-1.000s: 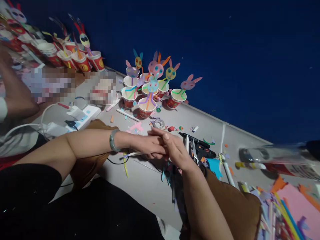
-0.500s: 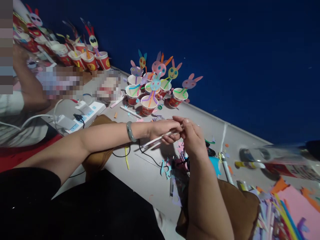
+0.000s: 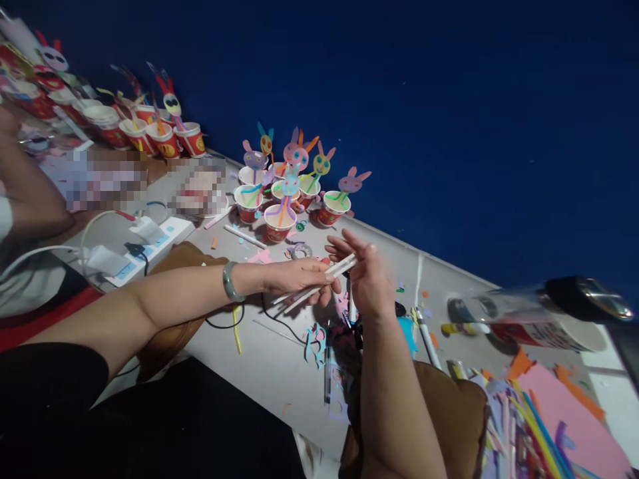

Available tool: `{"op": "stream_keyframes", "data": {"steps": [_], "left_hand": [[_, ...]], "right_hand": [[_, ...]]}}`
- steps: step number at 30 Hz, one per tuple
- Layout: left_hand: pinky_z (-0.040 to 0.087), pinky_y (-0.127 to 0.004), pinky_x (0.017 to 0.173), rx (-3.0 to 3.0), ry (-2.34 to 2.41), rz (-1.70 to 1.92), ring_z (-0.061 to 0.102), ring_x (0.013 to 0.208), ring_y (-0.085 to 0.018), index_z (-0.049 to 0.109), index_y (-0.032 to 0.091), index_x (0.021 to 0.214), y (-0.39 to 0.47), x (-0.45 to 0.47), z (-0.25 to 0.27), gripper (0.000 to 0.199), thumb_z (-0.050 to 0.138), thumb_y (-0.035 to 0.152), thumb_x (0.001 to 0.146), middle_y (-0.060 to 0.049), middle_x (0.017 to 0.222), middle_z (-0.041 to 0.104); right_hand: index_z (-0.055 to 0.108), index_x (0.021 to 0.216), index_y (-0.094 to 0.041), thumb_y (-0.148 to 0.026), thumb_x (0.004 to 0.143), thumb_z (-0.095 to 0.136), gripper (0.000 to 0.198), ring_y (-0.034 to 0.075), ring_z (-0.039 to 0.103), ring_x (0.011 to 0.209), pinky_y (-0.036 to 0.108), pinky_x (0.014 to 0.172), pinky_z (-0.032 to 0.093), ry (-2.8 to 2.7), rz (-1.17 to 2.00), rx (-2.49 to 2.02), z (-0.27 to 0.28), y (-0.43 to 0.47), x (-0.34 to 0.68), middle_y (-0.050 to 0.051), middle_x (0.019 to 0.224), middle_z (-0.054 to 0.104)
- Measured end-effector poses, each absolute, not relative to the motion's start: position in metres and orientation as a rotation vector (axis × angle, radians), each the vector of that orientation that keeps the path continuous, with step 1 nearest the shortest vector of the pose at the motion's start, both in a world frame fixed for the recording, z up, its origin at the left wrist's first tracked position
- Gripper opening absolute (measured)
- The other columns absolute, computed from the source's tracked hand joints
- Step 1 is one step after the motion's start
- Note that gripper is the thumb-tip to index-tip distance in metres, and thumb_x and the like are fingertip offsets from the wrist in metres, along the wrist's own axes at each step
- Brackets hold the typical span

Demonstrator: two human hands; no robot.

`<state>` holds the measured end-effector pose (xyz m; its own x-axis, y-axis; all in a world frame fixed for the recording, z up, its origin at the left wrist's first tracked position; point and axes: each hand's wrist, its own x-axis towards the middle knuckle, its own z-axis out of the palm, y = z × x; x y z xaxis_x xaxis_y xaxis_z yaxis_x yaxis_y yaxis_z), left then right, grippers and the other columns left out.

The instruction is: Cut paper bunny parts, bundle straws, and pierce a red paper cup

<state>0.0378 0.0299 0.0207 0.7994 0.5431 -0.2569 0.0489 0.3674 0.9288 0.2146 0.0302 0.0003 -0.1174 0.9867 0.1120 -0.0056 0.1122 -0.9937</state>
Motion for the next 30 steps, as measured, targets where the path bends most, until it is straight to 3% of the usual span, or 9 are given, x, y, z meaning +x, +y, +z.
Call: {"op": "stream_keyframes", "data": {"steps": [3,6,10,15,17,22,26,30], "left_hand": [[0.041,-0.019,0.051,1.192,0.572,0.309,0.054,0.051,-0.006,0.055,0.015,0.084,0.027,0.038,0.017,0.024,0.042,0.024,0.102,0.001,0.065,0.066],[0.044,-0.019,0.053,1.205,0.554,0.276,0.059,0.054,-0.007,0.056,0.013,0.08,0.026,0.038,0.014,0.033,0.038,0.026,0.104,-0.002,0.065,0.068],[0.05,-0.022,0.058,1.111,0.576,0.306,0.063,0.056,-0.009,0.059,0.012,0.082,0.03,0.036,0.019,0.034,0.038,0.028,0.105,-0.003,0.068,0.07],[0.056,-0.026,0.068,1.036,0.549,0.344,0.067,0.064,-0.01,0.065,0.01,0.082,0.039,0.033,0.019,0.029,0.05,0.027,0.101,-0.008,0.079,0.075],[0.058,-0.028,0.072,0.998,0.55,0.337,0.067,0.063,-0.01,0.067,0.01,0.082,0.042,0.034,0.014,0.026,0.057,0.027,0.097,-0.008,0.079,0.075],[0.057,-0.027,0.079,0.967,0.566,0.509,0.07,0.07,-0.009,0.07,0.011,0.094,0.041,0.036,0.009,0.009,0.062,0.014,0.092,-0.003,0.076,0.073],[0.057,-0.028,0.078,0.969,0.572,0.585,0.069,0.068,-0.008,0.07,0.01,0.082,0.037,0.032,0.018,0.013,0.062,0.013,0.092,-0.003,0.076,0.072],[0.057,-0.026,0.076,0.956,0.543,0.538,0.07,0.069,-0.009,0.071,0.01,0.08,0.034,0.03,0.022,0.013,0.067,0.016,0.09,-0.002,0.071,0.072]], "right_hand": [[0.062,0.133,-0.023,-0.064,0.095,0.046,0.058,0.027,0.073,0.106,0.046,0.092,0.058,-1.423,1.246,-1.165,0.001,0.021,0.207,0.011,0.117,0.076],[0.061,0.136,-0.021,-0.064,0.095,0.049,0.061,0.025,0.075,0.094,0.036,0.071,0.06,-1.443,1.272,-1.234,0.003,0.016,0.203,0.012,0.112,0.078],[0.062,0.137,-0.023,-0.064,0.093,0.051,0.06,0.018,0.069,0.062,0.028,0.046,0.049,-1.417,1.283,-1.221,0.003,0.02,0.209,0.011,0.109,0.078],[0.079,0.104,-0.023,-0.052,0.081,0.075,0.037,0.021,0.072,0.076,0.034,0.065,0.058,-1.438,1.242,-1.202,0.002,0.024,0.219,0.008,0.098,0.079],[0.081,0.098,-0.022,-0.052,0.079,0.077,0.036,0.022,0.071,0.074,0.036,0.064,0.058,-1.469,1.242,-1.203,0.004,0.023,0.22,0.007,0.09,0.079],[0.081,0.091,-0.022,-0.055,0.077,0.078,0.036,0.022,0.071,0.075,0.036,0.065,0.057,-1.523,1.221,-1.175,0.012,0.021,0.216,0.007,0.088,0.079],[0.079,0.09,-0.023,-0.048,0.071,0.085,0.031,0.021,0.071,0.076,0.036,0.067,0.058,-1.412,1.142,-1.178,0.013,0.02,0.215,0.006,0.094,0.079],[0.071,0.077,-0.023,-0.047,0.076,0.081,0.026,0.021,0.072,0.079,0.036,0.067,0.059,-1.379,1.079,-1.115,0.016,0.016,0.215,0.007,0.103,0.079]]}}
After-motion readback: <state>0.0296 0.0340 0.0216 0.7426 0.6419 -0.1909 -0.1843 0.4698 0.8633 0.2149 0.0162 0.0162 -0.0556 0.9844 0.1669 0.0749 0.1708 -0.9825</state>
